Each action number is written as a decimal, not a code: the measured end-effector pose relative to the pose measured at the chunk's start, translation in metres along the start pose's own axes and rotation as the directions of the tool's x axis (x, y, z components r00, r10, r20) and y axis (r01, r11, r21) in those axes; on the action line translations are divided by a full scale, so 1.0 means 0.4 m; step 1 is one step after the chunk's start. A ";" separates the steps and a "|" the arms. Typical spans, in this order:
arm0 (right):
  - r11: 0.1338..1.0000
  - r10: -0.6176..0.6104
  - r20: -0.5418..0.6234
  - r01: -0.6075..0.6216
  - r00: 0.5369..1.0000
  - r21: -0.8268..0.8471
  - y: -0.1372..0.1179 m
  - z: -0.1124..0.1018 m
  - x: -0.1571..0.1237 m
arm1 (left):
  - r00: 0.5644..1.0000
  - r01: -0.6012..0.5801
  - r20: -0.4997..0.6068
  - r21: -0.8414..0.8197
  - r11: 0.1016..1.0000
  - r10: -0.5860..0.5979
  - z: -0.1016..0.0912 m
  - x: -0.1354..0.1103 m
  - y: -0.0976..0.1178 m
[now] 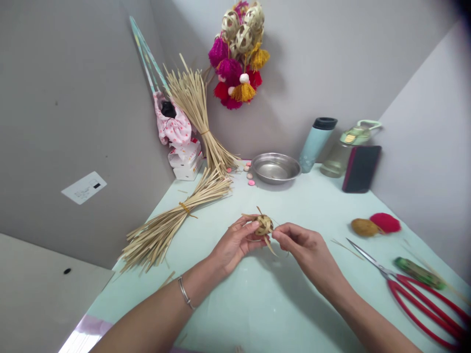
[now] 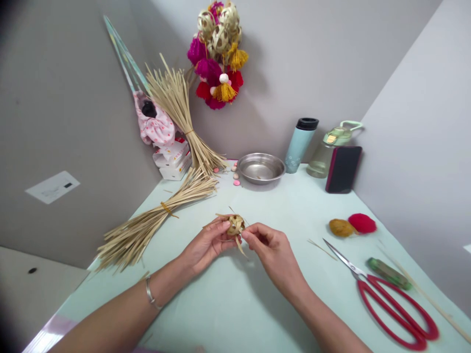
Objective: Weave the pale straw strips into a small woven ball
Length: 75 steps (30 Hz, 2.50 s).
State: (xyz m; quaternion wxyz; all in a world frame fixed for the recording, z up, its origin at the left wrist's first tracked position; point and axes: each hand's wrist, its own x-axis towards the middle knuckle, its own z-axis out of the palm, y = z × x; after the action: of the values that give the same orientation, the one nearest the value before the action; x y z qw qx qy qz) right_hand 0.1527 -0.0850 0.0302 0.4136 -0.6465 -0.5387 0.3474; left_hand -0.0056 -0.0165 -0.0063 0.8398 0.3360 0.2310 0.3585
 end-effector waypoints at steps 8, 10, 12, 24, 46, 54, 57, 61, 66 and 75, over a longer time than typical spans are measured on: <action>0.999 -0.037 0.133 0.038 0.990 -0.006 -0.002 -0.009 -0.001 | 0.996 -0.061 -0.059 -0.022 0.998 0.059 -0.004 0.004 0.004; 0.999 -0.036 0.126 0.036 0.991 -0.001 0.004 -0.008 0.001 | 0.996 -0.065 -0.056 -0.006 0.998 0.064 -0.002 0.002 0.003; 0.999 -0.029 0.094 0.031 0.995 -0.025 0.008 -0.006 0.003 | 0.998 -0.048 -0.042 0.023 0.999 0.049 0.001 -0.001 0.000; 0.992 -0.090 0.105 0.098 0.990 -0.075 0.001 -0.007 0.003 | 0.995 -0.083 -0.043 0.109 0.991 0.088 0.007 -0.007 0.005; 0.928 -0.357 -0.066 0.347 0.932 -0.133 -0.004 -0.016 -0.013 | 0.997 -0.057 -0.015 0.438 0.897 0.071 0.026 -0.018 0.001; 0.894 -0.439 -0.351 0.440 0.827 -0.080 -0.033 -0.053 -0.038 | 0.997 0.040 0.045 0.354 0.934 -0.059 0.022 -0.012 -0.014; 0.933 -0.340 -0.375 0.359 0.863 -0.018 -0.029 -0.065 -0.037 | 0.989 0.072 0.103 0.307 0.949 -0.108 0.019 -0.011 -0.018; 0.981 -0.171 -0.355 0.194 0.919 0.030 -0.021 -0.073 -0.024 | 0.986 0.127 0.075 0.215 0.968 -0.146 0.011 -0.005 -0.015; 0.989 -0.146 -0.160 0.143 0.976 -0.033 -0.020 -0.057 -0.008 | 0.991 0.102 0.068 0.176 0.979 -0.115 0.007 -0.003 -0.011; 0.994 -0.047 0.080 0.039 0.996 0.102 0.002 -0.018 0.010 | 0.996 0.064 0.054 0.170 0.983 -0.074 0.012 -0.007 -0.016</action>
State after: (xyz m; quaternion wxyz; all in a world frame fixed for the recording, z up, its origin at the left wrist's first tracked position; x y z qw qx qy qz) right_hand 0.1603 -0.0823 0.0324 0.4303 -0.5986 -0.5509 0.3912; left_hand -0.0015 -0.0239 -0.0072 0.8270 0.4079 0.2466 0.2981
